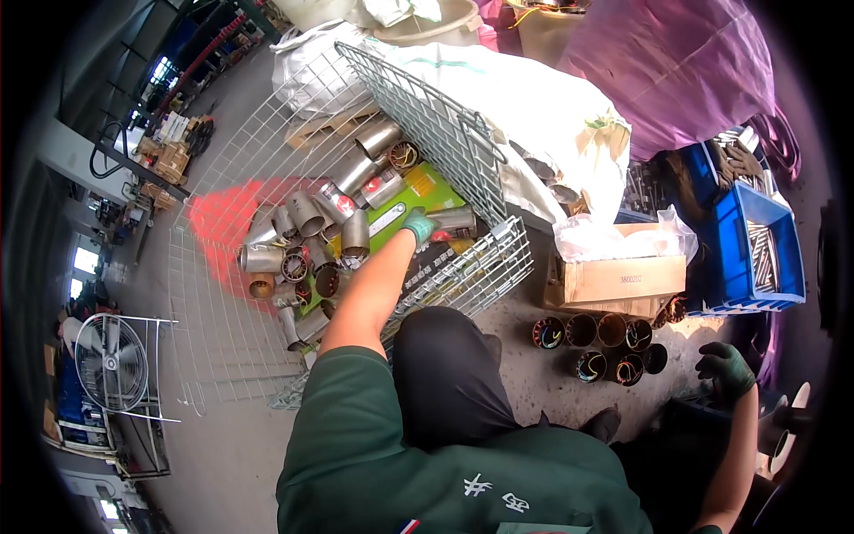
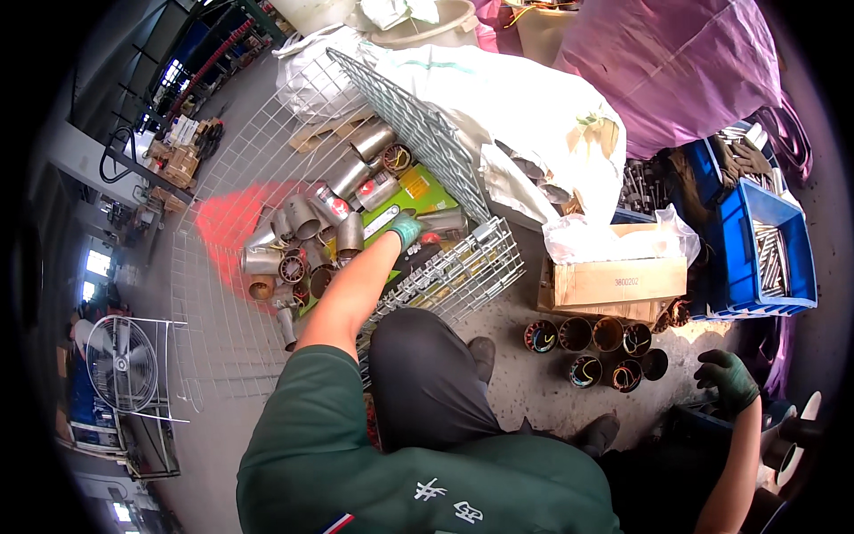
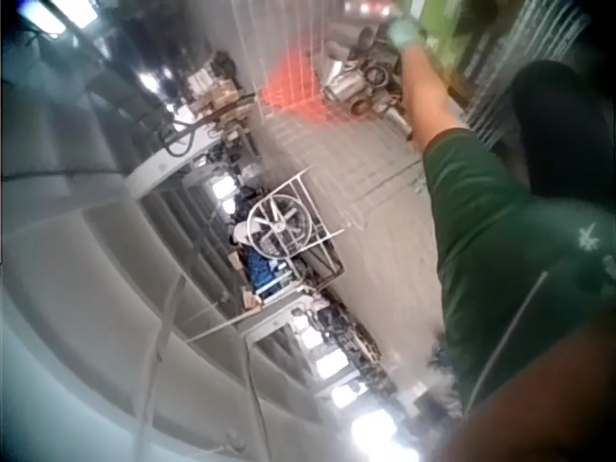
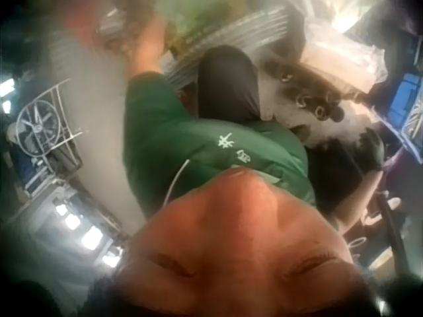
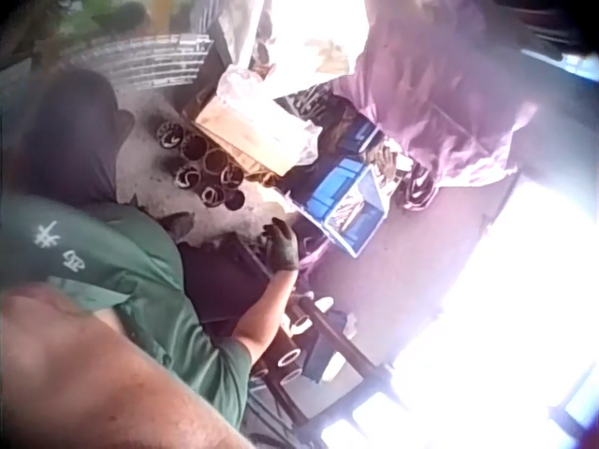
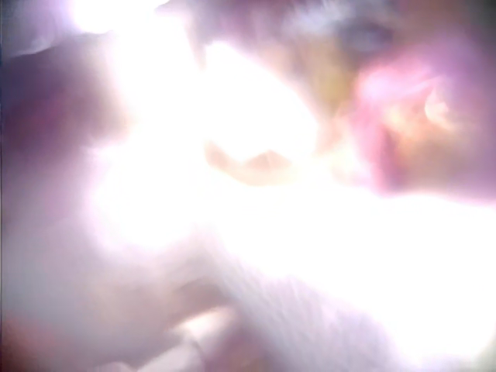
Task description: The person disassembles motor stators by placing metal casing assemblies into a press machine, operating the lever to press out the stator cores, and separating the metal casings from the cores before sorting the components onto the floor.
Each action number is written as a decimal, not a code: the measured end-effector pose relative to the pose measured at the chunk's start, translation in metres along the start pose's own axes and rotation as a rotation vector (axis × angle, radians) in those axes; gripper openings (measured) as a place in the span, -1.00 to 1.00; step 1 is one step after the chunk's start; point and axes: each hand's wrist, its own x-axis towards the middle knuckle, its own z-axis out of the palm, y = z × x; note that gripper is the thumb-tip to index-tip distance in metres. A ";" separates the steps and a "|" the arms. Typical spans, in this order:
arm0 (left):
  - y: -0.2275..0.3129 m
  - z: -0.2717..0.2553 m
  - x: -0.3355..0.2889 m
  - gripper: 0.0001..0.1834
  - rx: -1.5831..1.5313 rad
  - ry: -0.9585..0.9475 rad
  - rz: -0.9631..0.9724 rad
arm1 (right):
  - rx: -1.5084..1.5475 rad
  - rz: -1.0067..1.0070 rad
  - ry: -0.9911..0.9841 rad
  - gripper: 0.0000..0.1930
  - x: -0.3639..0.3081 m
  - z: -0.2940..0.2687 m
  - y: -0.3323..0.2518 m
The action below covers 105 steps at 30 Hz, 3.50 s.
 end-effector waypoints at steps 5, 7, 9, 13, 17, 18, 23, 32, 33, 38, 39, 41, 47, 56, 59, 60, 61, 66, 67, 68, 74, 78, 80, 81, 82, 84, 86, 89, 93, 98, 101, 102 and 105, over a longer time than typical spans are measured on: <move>0.083 -0.009 -0.076 -0.24 0.173 0.021 0.304 | 0.096 0.050 0.056 -0.59 -0.004 -0.003 0.013; 0.112 -0.033 -0.123 -0.30 0.359 -0.186 0.338 | 0.134 0.052 0.053 -0.61 0.003 -0.002 0.017; 0.094 -0.036 -0.137 -0.39 0.624 -0.241 0.522 | 0.111 0.032 0.083 -0.63 0.007 0.001 0.004; 0.054 -0.046 -0.124 -0.50 0.462 -0.244 0.509 | 0.062 0.037 0.086 -0.64 0.009 0.007 -0.007; 0.004 -0.111 -0.082 -0.53 0.491 0.151 0.394 | 0.000 -0.007 0.093 -0.64 0.013 -0.003 0.007; -0.026 -0.124 -0.069 -0.52 0.792 0.213 0.434 | -0.001 -0.014 0.097 -0.64 0.015 -0.004 0.005; -0.100 -0.128 -0.038 -0.48 1.291 0.113 0.301 | -0.329 -0.250 0.078 -0.65 0.016 -0.032 0.040; -0.080 -0.126 -0.018 -0.76 0.987 0.184 0.409 | -0.071 0.049 0.081 -0.67 0.024 -0.018 0.021; -0.068 -0.129 -0.023 -0.76 0.987 0.181 0.407 | -0.067 0.066 0.087 -0.67 0.023 -0.017 0.020; -0.064 -0.141 -0.036 -0.59 0.644 0.060 0.232 | -0.057 0.038 0.093 -0.66 0.026 -0.012 0.013; -0.069 -0.140 -0.040 -0.55 0.548 -0.002 0.224 | -0.058 0.036 0.088 -0.66 0.026 -0.012 0.014; -0.078 -0.132 -0.053 -0.55 0.367 -0.154 0.198 | -0.012 0.016 0.128 -0.65 0.026 -0.014 0.020; -0.129 -0.180 -0.078 -0.59 -0.289 -0.189 -0.057 | -0.012 0.086 0.113 -0.63 0.028 0.000 0.001; -0.286 -0.227 -0.095 -0.41 0.127 -0.067 -0.267 | -0.418 -0.382 0.027 -0.62 0.059 -0.036 0.060; -0.277 -0.202 -0.091 -0.51 0.716 -0.065 -0.228 | -0.247 -0.176 0.050 -0.63 0.033 0.008 -0.010; -0.281 -0.212 -0.096 -0.60 0.803 -0.077 -0.174 | -0.138 -0.089 0.042 -0.63 0.033 0.013 -0.019; -0.253 -0.187 -0.090 -0.60 0.788 -0.104 -0.138 | -0.042 0.034 0.088 -0.64 0.015 0.014 -0.027; -0.154 -0.180 -0.133 -0.60 0.558 -0.134 0.002 | -0.161 -0.030 0.057 -0.64 0.013 0.008 -0.022; -0.146 -0.176 -0.133 -0.59 0.491 -0.157 0.024 | -0.216 -0.087 0.047 -0.63 0.014 0.006 -0.018; -0.133 -0.171 -0.136 -0.54 0.465 -0.181 0.031 | -0.270 -0.143 0.040 -0.63 0.016 0.003 -0.013; -0.101 -0.112 -0.148 -0.59 0.350 -0.142 0.210 | -0.142 -0.026 0.091 -0.63 0.010 0.013 -0.035; -0.025 -0.102 -0.170 -0.45 0.675 -0.064 0.338 | -0.205 -0.096 0.063 -0.63 0.004 0.009 -0.029; -0.005 -0.101 -0.177 -0.29 0.888 -0.059 0.531 | -0.152 -0.054 0.083 -0.63 0.001 0.011 -0.034; 0.000 -0.100 -0.177 -0.21 0.854 -0.088 0.561 | -0.120 -0.029 0.093 -0.63 -0.002 0.014 -0.038; -0.008 -0.093 -0.165 -0.18 0.902 -0.100 0.754 | -0.103 -0.009 0.096 -0.63 -0.003 0.018 -0.043; -0.008 -0.077 -0.153 -0.12 0.870 -0.262 0.829 | -0.106 -0.032 0.092 -0.62 -0.002 0.013 -0.036; -0.002 -0.067 -0.146 -0.10 0.795 -0.387 0.737 | -0.106 -0.051 0.084 -0.62 -0.002 0.008 -0.025; 0.016 -0.062 -0.141 -0.08 0.712 -0.497 0.569 | -0.167 -0.106 0.052 -0.61 -0.001 0.001 -0.015; 0.010 -0.053 -0.122 -0.42 0.697 -0.499 0.530 | -0.146 -0.085 0.054 -0.61 -0.005 0.001 -0.023; -0.021 -0.046 -0.121 -0.56 0.657 -0.290 0.736 | -0.099 -0.092 0.069 -0.61 -0.008 0.003 -0.026; -0.035 -0.048 -0.129 -0.65 0.652 -0.185 0.678 | -0.150 -0.129 0.054 -0.62 -0.014 0.006 -0.034; -0.038 -0.049 -0.128 -0.69 0.636 -0.176 0.644 | -0.130 -0.120 0.051 -0.62 -0.014 0.005 -0.033; -0.030 -0.055 -0.140 -0.64 0.638 -0.114 0.497 | -0.100 -0.105 0.059 -0.61 -0.018 -0.001 -0.019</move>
